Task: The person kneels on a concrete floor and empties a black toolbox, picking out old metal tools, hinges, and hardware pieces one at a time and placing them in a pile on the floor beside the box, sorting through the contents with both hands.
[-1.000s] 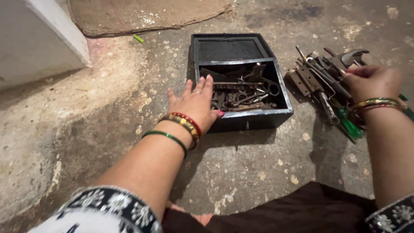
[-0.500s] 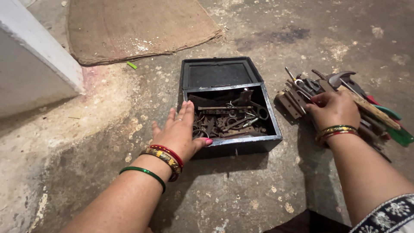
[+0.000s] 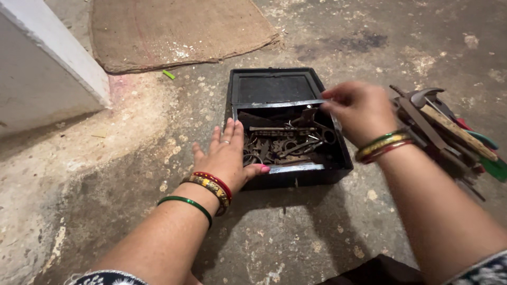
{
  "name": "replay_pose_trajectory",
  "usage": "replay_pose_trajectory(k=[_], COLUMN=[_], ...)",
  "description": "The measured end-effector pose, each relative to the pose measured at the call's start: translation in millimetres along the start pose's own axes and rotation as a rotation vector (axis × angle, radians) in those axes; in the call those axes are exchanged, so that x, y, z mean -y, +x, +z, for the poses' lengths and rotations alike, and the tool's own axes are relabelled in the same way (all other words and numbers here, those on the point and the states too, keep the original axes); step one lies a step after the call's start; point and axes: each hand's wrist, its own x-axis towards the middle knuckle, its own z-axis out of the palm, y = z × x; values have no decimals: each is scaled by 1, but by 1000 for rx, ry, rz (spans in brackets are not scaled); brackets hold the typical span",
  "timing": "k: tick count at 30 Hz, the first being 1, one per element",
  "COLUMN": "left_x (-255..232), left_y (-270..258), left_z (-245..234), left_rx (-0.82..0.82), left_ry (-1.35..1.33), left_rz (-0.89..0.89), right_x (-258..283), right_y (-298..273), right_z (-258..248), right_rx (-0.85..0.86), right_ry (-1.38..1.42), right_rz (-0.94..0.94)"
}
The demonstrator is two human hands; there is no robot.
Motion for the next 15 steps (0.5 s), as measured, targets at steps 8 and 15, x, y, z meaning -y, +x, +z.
replay_pose_trajectory(k=[8, 15], left_x=[1, 3], left_y=[0, 2], left_z=[1, 3], left_rx=[5, 7], left_ry=[-37, -47], left_rz=[-20, -3], right_x=[15, 2], right_y=[-22, -17], right_z=[50, 53], right_rx=[331, 444], right_ry=[-255, -453], right_rz=[-390, -377])
